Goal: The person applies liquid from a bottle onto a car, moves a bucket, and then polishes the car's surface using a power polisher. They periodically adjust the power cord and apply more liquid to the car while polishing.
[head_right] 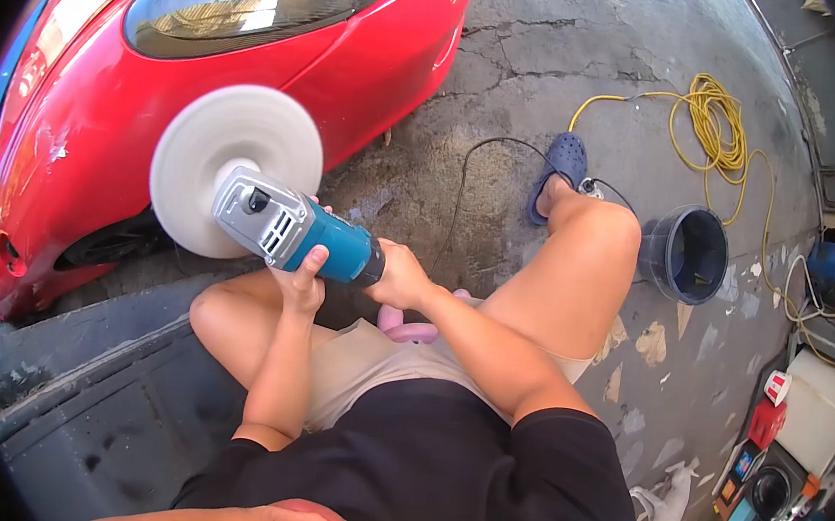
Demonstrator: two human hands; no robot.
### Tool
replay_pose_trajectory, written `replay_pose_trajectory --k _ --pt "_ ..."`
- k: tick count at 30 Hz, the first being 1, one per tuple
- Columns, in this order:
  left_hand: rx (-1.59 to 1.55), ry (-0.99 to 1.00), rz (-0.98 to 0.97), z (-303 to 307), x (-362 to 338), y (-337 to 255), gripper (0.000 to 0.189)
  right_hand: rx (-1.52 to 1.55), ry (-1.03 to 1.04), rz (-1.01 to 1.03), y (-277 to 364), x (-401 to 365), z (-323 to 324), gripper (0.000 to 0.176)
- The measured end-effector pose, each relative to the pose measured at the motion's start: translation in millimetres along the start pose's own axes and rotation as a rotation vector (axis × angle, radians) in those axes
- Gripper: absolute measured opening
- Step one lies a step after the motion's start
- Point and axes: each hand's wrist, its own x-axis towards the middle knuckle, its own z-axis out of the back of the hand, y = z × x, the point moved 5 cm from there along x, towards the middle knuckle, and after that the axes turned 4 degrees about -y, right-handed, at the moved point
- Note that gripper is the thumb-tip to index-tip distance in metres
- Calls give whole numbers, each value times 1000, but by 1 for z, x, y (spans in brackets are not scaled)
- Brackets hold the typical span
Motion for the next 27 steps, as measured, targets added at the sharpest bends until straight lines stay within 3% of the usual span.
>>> replay_pose_trajectory --k 5,12,15,19,27 --pt "-4 -53 74 6 -3 5 78 52 11 -175 7 -11 2 50" --pt "-38 -154 -82 -7 8 -38 74 79 3 -218 9 -3 -12 49" --pt "6 -90 21 7 6 -15 90 31 31 -221 7 -8 -14 50" --pt "36 -100 -53 11 8 -16 65 94 -44 -64 16 -6 -15 55" --pt "99 -73 -150 9 2 -10 71 158 -29 -21 5 -12 -23 64"
